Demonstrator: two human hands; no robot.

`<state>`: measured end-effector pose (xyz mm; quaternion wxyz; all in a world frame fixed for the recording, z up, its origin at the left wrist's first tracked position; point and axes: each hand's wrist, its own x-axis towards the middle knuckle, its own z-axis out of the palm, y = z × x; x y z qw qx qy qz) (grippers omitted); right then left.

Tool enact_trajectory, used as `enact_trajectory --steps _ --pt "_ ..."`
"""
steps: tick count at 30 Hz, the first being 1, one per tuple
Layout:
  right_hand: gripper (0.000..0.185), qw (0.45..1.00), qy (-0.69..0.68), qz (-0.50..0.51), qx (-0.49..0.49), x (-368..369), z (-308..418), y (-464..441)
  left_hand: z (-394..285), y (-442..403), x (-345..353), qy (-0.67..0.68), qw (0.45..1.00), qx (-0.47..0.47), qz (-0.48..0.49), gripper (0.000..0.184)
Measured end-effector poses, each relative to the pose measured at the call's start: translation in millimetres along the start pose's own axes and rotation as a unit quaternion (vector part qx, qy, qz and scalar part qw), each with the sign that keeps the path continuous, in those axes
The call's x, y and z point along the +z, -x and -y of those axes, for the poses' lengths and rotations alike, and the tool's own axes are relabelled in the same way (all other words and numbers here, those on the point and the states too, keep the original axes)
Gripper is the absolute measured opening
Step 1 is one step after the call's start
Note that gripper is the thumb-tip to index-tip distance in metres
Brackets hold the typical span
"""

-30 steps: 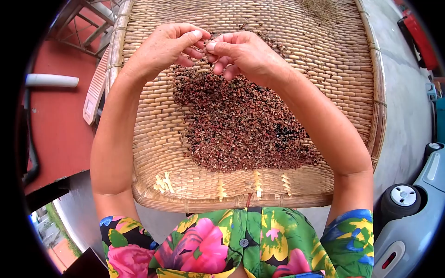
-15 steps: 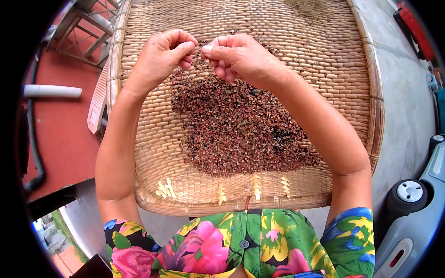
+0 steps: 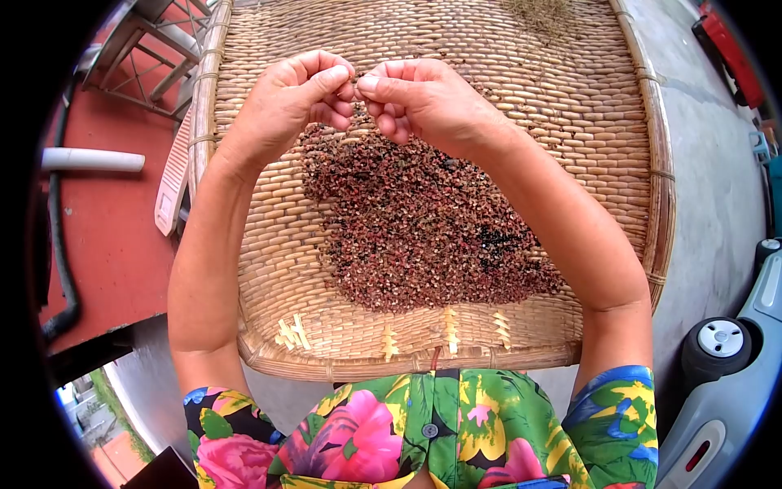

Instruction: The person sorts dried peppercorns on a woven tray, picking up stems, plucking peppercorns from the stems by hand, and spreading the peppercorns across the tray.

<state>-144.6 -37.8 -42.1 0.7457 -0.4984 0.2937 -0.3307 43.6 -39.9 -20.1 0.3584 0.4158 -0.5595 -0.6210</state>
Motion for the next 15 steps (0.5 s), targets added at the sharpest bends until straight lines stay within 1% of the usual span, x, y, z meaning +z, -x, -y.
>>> enact_trajectory --steps 1,2,3,4,6,7,8,10,11,12,13,14,15 --pt "0.017 0.999 -0.002 -0.046 -0.017 1.7 0.4 -1.6 0.3 0.2 1.6 -0.001 1.000 0.001 0.000 0.020" --pt "0.017 0.995 -0.004 -0.093 -0.035 2.9 1.4 -2.6 0.5 0.3 4.7 -0.010 0.999 0.015 -0.027 0.021" --pt "0.017 0.995 -0.003 -0.094 -0.037 3.7 1.9 -3.4 0.7 -0.2 6.6 -0.019 0.998 0.029 -0.054 0.022" --pt "0.016 0.992 -0.008 -0.117 -0.051 4.5 0.9 -4.7 1.2 -0.7 5.6 -0.020 0.998 0.030 -0.053 0.022" --pt "0.018 0.984 -0.021 -0.160 -0.079 5.4 -1.8 -7.6 1.5 -0.9 1.4 0.051 0.997 -0.049 0.034 0.026" --pt "0.019 0.984 -0.016 -0.154 -0.087 4.9 -2.7 -8.2 0.9 -0.5 1.2 0.100 0.992 -0.056 0.054 0.028" --pt "0.019 0.984 -0.016 -0.153 -0.087 6.4 -3.0 -8.6 2.0 -0.7 2.4 0.100 0.992 -0.056 0.054 0.028" --pt "0.017 0.982 0.011 -0.152 -0.114 11.7 -3.7 -8.5 5.0 -1.0 8.0 0.196 0.977 -0.070 0.045 0.027" --pt "0.018 0.979 0.041 -0.160 -0.118 11.7 -3.4 -8.6 4.4 0.2 9.4 0.210 0.974 -0.078 0.028 0.024" --pt "0.018 0.979 0.040 -0.160 -0.118 10.8 -5.3 -9.9 6.5 -0.1 8.3 0.210 0.974 -0.078 0.028 0.024" --pt "0.019 0.959 0.127 -0.177 -0.180 9.5 -8.5 -12.3 10.1 -1.2 6.2 0.224 0.970 -0.086 0.026 0.023" --pt "0.020 0.927 0.212 -0.192 -0.241 9.0 -10.0 -13.8 11.8 -2.0 5.1 0.238 0.967 -0.093 0.024 0.022" --pt "0.019 0.923 0.212 -0.195 -0.254 9.6 -9.9 -13.9 11.7 -2.2 5.6 0.238 0.967 -0.093 0.024 0.022"
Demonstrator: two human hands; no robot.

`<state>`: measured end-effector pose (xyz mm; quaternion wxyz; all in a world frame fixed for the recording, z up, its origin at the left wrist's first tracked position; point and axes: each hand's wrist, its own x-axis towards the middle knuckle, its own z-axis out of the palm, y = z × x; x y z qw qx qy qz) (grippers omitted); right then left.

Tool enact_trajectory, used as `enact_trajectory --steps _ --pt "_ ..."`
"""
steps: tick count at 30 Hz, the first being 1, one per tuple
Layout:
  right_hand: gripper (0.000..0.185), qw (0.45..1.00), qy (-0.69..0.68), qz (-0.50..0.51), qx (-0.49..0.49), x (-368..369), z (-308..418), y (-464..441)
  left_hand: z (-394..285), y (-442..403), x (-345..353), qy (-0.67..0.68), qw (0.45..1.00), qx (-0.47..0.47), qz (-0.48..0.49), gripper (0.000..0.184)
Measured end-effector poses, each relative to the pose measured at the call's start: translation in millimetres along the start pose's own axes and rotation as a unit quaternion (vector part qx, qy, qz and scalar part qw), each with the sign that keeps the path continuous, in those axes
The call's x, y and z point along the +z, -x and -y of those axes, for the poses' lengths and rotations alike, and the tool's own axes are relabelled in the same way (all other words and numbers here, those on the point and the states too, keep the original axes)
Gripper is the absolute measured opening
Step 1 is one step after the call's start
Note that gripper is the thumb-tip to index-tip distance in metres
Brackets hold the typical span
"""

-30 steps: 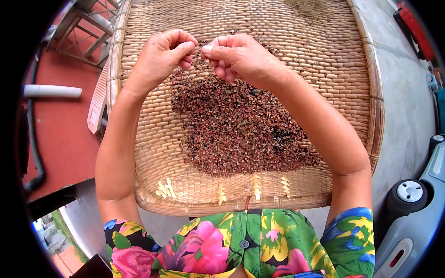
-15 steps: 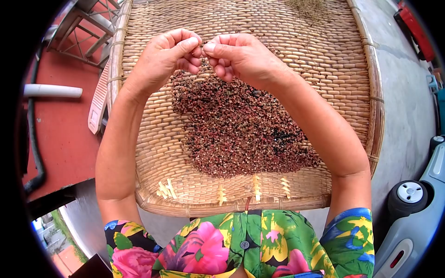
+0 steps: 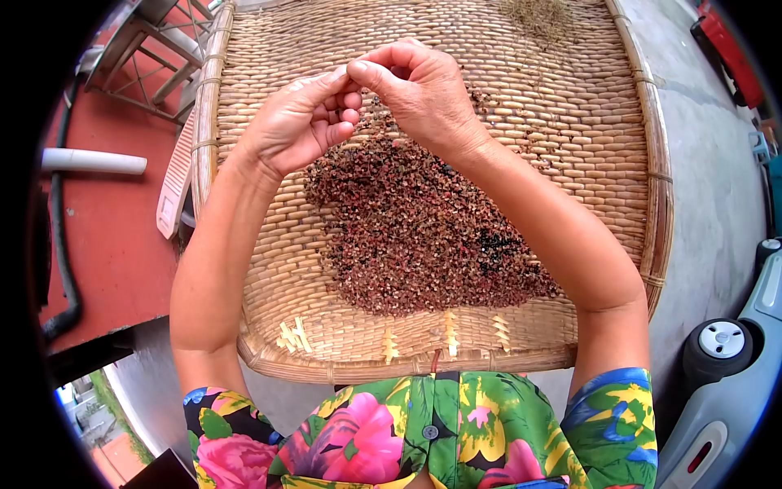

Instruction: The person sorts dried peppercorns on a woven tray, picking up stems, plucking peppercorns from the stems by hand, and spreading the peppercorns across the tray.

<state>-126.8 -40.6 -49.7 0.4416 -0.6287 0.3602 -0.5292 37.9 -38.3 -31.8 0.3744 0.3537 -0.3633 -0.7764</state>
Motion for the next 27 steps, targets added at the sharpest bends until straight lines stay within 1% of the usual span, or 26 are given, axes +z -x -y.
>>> enact_trajectory --steps 1,3,4,6,7,9,10,11,12,13,14,15,16,17,18,20,21,22,23,24,25,26,27 --pt "0.019 1.000 0.000 0.000 0.000 -0.3 0.0 -0.1 0.5 -0.2 0.9 -0.008 1.000 0.009 -0.004 0.021" --pt "0.019 0.996 0.089 -0.015 -0.027 -0.8 0.3 0.3 1.1 -0.4 1.5 -0.014 1.000 0.018 -0.008 0.020" --pt "0.019 0.996 0.089 -0.014 -0.025 0.3 1.2 2.0 1.0 -0.4 1.4 -0.026 0.999 0.019 0.000 0.020" --pt "0.022 0.998 -0.025 0.018 0.059 2.4 6.4 4.2 -0.6 1.0 3.3 -0.039 0.999 0.016 0.013 0.019" --pt "0.022 0.998 -0.025 0.018 0.060 1.4 8.3 3.6 -2.1 1.8 3.5 -0.039 0.999 0.015 0.013 0.019" --pt "0.026 0.978 -0.145 0.034 0.148 -3.6 13.3 0.1 -5.9 4.0 3.7 -0.079 0.996 0.009 0.046 0.017" --pt "0.022 0.983 -0.108 -0.029 0.149 -7.3 21.2 -7.7 -11.2 7.0 9.2 -0.169 0.985 0.022 0.012 0.015" --pt "0.024 0.991 -0.087 -0.048 0.088 -23.9 23.0 -23.2 -9.6 6.0 5.4 -0.293 0.953 0.070 -0.034 0.012" --pt "0.020 0.996 -0.027 -0.076 0.048 -52.4 18.4 -47.6 -10.6 4.1 -2.5 -0.382 0.918 0.092 -0.048 0.011" --pt "0.024 0.993 0.036 -0.108 0.013 -80.8 14.0 -71.9 -12.9 4.1 -10.0 -0.468 0.875 0.111 -0.062 0.010" --pt "0.024 0.994 0.031 -0.101 0.023 -92.5 24.0 -74.2 -16.7 7.3 -10.2 -0.558 0.821 0.098 -0.069 0.013" --pt "0.025 0.958 0.257 -0.123 -0.019 -105.8 34.2 -77.5 -19.3 8.1 -13.8 -0.634 0.765 0.098 -0.062 0.019" --pt "0.025 0.869 0.471 -0.138 -0.065 -115.9 41.6 -80.8 -19.4 7.9 -15.0 -0.651 0.744 0.134 -0.063 0.025" --pt "0.026 0.806 0.570 -0.134 -0.087 -114.9 39.6 -81.0 -20.6 7.8 -9.8 -0.666 0.723 0.171 -0.063 0.030" --pt "0.026 0.731 0.660 -0.136 -0.110 -114.0 37.7 -81.2 -18.7 7.7 -9.1 -0.662 0.727 0.168 -0.066 0.030" --pt "0.025 0.815 0.551 -0.082 -0.160 -105.3 19.0 -73.2 -16.2 6.6 -8.5 -0.560 0.802 0.183 -0.101 0.030" --pt "0.024 0.849 0.493 -0.059 -0.184 -101.6 11.5 -68.8 -22.9 14.9 -0.3 -0.597 0.766 0.211 -0.110 0.030" --pt "0.023 0.876 0.475 0.011 -0.088 -81.2 13.4 -57.4 -24.6 14.3 4.4 -0.581 0.782 0.184 -0.132 0.030" --pt "0.023 0.890 0.450 0.080 0.010 -53.3 16.4 -40.1 -23.9 13.1 8.2 -0.564 0.796 0.157 -0.153 0.031" --pt "0.014 0.873 0.445 0.162 -0.120 -36.4 -1.5 -17.9 -23.5 14.4 8.5 -0.563 0.797 0.158 -0.151 0.031" --pt "0.008 0.853 0.431 0.250 -0.152 -21.7 -13.6 -4.4 -23.2 16.3 7.6 -0.548 0.810 0.166 -0.131 0.031" --pt "0.008 0.834 0.449 0.271 -0.170 -8.7 -20.6 10.8 -22.6 16.9 6.5 -0.531 0.822 0.172 -0.112 0.031" --pt "0.009 0.813 0.466 0.292 -0.189 1.4 -25.0 23.7 -20.7 13.8 3.6 -0.531 0.822 0.171 -0.111 0.031"
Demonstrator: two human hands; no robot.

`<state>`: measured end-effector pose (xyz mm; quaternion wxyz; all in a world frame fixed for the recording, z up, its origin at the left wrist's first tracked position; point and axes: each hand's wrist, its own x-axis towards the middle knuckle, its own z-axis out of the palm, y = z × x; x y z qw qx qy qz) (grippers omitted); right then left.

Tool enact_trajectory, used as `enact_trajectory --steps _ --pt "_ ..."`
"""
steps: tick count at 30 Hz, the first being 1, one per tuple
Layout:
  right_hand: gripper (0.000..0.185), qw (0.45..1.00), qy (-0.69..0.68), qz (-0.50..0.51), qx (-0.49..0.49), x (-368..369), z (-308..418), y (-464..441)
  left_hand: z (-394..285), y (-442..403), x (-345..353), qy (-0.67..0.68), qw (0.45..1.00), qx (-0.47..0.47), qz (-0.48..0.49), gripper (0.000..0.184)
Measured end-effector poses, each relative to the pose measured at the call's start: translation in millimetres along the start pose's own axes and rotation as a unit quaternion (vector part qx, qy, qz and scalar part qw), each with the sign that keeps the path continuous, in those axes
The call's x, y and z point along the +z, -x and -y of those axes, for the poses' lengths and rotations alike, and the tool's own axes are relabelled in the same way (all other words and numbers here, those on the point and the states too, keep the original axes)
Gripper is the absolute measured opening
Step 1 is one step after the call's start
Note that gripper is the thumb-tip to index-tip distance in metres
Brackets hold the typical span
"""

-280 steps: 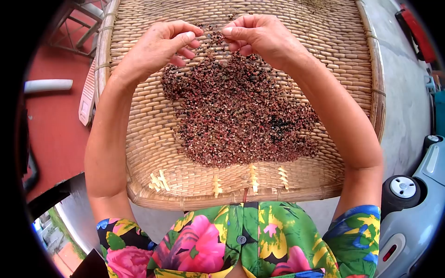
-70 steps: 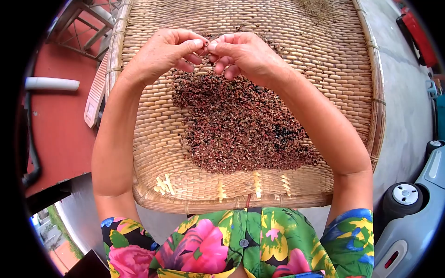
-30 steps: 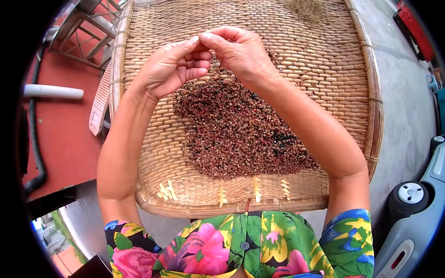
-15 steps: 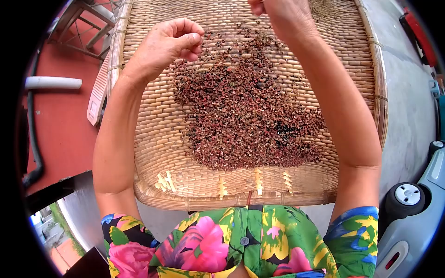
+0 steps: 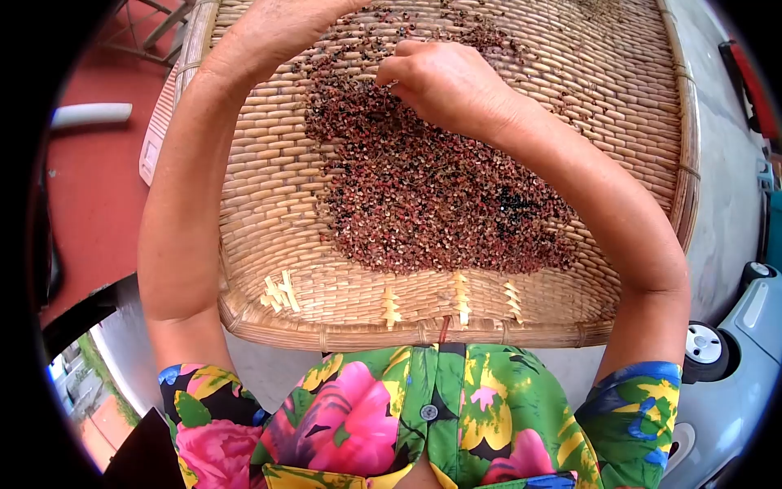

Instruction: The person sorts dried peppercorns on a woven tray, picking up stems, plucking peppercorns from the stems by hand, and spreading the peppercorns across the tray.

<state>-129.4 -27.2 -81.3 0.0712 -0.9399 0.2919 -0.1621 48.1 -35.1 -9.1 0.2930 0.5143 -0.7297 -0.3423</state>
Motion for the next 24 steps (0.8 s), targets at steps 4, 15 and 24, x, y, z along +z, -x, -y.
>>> enact_trajectory --steps 4,15,24 --pt "0.006 0.997 0.055 0.041 -0.023 13.0 4.3 -2.8 9.7 -6.3 3.5 -0.023 1.000 0.012 0.002 0.030" --pt "0.015 0.828 -0.488 -0.025 0.275 -36.2 -3.8 0.8 6.2 -0.3 7.7 0.102 0.978 -0.085 0.162 0.029" --pt "0.016 0.669 -0.671 -0.064 0.313 -40.5 -4.5 6.8 2.0 -1.4 11.6 0.279 0.944 -0.121 0.129 0.016"
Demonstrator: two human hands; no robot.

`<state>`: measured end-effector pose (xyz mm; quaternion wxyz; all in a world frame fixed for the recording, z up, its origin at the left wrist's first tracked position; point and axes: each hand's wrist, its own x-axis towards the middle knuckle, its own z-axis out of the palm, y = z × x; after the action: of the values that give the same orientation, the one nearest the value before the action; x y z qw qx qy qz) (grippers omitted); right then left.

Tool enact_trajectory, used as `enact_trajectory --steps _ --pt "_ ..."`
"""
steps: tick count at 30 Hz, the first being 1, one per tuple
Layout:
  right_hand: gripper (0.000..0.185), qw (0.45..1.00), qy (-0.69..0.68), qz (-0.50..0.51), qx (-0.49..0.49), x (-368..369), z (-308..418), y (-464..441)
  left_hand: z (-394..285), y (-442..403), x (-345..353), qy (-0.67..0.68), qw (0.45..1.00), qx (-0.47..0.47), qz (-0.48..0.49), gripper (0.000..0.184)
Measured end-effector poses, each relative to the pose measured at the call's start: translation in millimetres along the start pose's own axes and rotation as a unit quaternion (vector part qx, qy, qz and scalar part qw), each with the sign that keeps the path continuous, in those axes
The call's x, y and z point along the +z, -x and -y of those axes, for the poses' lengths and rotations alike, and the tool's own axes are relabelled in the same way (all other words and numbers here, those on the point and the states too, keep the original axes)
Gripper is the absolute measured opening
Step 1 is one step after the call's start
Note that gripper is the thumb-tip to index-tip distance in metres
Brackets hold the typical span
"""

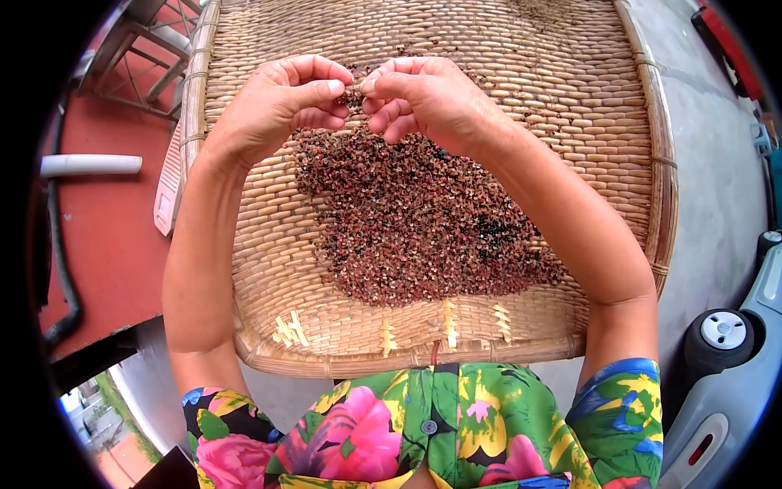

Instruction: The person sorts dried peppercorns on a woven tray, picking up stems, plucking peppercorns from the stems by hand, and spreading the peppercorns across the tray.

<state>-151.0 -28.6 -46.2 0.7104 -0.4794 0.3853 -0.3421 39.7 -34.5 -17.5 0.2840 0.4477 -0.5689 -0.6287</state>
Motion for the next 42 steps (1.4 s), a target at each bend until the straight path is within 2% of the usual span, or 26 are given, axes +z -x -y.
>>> enact_trajectory --steps 5,12,14,16,18,20,26,28,29,31,32,34,36,38,42 --pt "0.024 0.998 0.018 -0.041 -0.042 0.6 -0.6 0.9 1.2 -1.5 -1.4 0.089 0.996 0.004 0.002 0.015" --pt "0.021 0.984 0.136 -0.035 -0.108 -0.2 -1.4 -2.1 -0.4 -0.6 2.3 0.067 0.998 0.008 -0.001 0.016" --pt "0.018 0.988 0.119 -0.053 -0.083 1.8 -0.2 -1.5 -0.5 -0.6 -2.2 0.075 0.997 -0.006 0.010 0.016" --pt "0.015 0.996 -0.030 -0.035 -0.070 -0.9 -2.6 -3.3 0.9 -1.0 -8.5 0.083 0.997 -0.006 0.009 0.016" --pt "0.015 0.996 -0.025 -0.032 -0.081 2.5 -2.3 -4.0 2.3 -1.6 -9.3 0.089 0.996 -0.006 0.009 0.017" --pt "0.014 0.994 0.012 -0.060 -0.093 6.3 0.9 -3.2 3.3 -2.8 -4.2 0.171 0.983 -0.056 0.040 0.022" --pt "0.012 0.988 0.033 -0.073 -0.129 10.7 0.1 -6.9 13.5 -6.6 6.5 0.220 0.971 -0.062 0.067 0.025" --pt "0.011 0.992 -0.063 -0.035 -0.103 8.2 0.6 -8.9 12.3 -5.5 9.6 0.254 0.963 -0.051 0.073 0.022" --pt "0.011 0.992 -0.064 -0.036 -0.104 5.4 1.9 -8.7 11.8 -5.8 9.2 0.253 0.963 -0.051 0.074 0.022" --pt "0.010 0.965 -0.238 0.105 -0.017 0.6 6.5 -6.9 11.5 -5.4 6.2 0.193 0.974 -0.018 0.121 0.021" --pt "0.010 0.966 -0.238 0.105 -0.018 1.9 7.8 -5.6 10.7 -5.2 4.9 0.192 0.974 -0.018 0.121 0.021" --pt "0.010 0.953 -0.300 0.024 0.043 7.7 10.0 -1.7 9.2 -5.4 2.3 0.259 0.952 0.004 0.165 0.024" --pt "0.009 0.955 -0.293 0.035 0.032 4.6 7.5 -2.6 7.5 -5.9 2.0 0.239 0.960 -0.019 0.146 0.027" --pt "0.008 0.968 -0.249 0.017 0.002 4.6 7.9 -3.1 5.9 -5.0 7.2 0.165 0.983 -0.049 0.060 0.029" --pt "0.008 0.982 -0.187 0.011 -0.035 1.8 7.9 -3.4 4.8 -4.0 17.9 0.198 0.979 -0.039 0.009 0.028"
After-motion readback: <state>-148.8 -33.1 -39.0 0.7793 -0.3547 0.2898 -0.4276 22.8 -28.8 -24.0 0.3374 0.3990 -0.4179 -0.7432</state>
